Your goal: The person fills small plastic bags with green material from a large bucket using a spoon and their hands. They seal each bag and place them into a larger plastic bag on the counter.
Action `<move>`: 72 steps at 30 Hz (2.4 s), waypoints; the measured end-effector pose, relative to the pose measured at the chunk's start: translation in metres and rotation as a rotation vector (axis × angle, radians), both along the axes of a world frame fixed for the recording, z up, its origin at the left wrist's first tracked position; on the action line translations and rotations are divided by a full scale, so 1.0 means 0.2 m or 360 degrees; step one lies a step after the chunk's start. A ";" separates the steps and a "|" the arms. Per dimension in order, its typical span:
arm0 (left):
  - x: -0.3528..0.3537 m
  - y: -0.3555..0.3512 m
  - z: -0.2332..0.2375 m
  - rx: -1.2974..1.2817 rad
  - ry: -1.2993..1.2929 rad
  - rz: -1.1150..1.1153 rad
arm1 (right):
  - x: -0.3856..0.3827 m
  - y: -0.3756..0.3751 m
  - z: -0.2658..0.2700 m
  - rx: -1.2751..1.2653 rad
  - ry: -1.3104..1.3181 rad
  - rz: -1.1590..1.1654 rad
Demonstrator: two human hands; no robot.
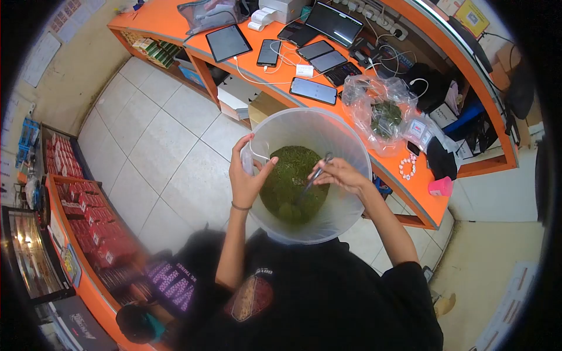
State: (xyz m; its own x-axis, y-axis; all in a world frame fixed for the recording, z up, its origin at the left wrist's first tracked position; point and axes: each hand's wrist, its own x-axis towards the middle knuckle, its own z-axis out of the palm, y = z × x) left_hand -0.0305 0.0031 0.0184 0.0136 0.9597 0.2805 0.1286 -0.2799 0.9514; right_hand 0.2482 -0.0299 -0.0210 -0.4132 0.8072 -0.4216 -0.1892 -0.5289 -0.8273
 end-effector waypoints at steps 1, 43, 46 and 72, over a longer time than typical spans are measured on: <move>0.00 0.00 0.00 -0.0026 0.0067 -0.0015 | 0.02 -0.01 0.02 0.0008 0.0004 -0.0011; 0.12 -0.04 -0.07 -0.0172 0.0539 -0.0388 | -0.31 -0.42 0.33 0.1557 -0.1538 -0.0492; 0.12 -0.03 -0.10 -0.0212 0.0245 -0.0493 | -0.24 -0.45 0.16 0.1041 -0.1563 0.0340; 0.10 -0.08 -0.05 -0.0579 -0.0095 -0.0593 | -0.40 -0.28 0.17 0.0932 -0.0608 -0.0902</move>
State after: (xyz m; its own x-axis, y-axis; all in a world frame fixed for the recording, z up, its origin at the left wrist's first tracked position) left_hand -0.0098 -0.0119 0.0080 0.3669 0.9284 -0.0593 0.0259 0.0535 0.9982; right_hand 0.1684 -0.0853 0.0122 0.1965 0.9760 0.0942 0.0499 0.0860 -0.9950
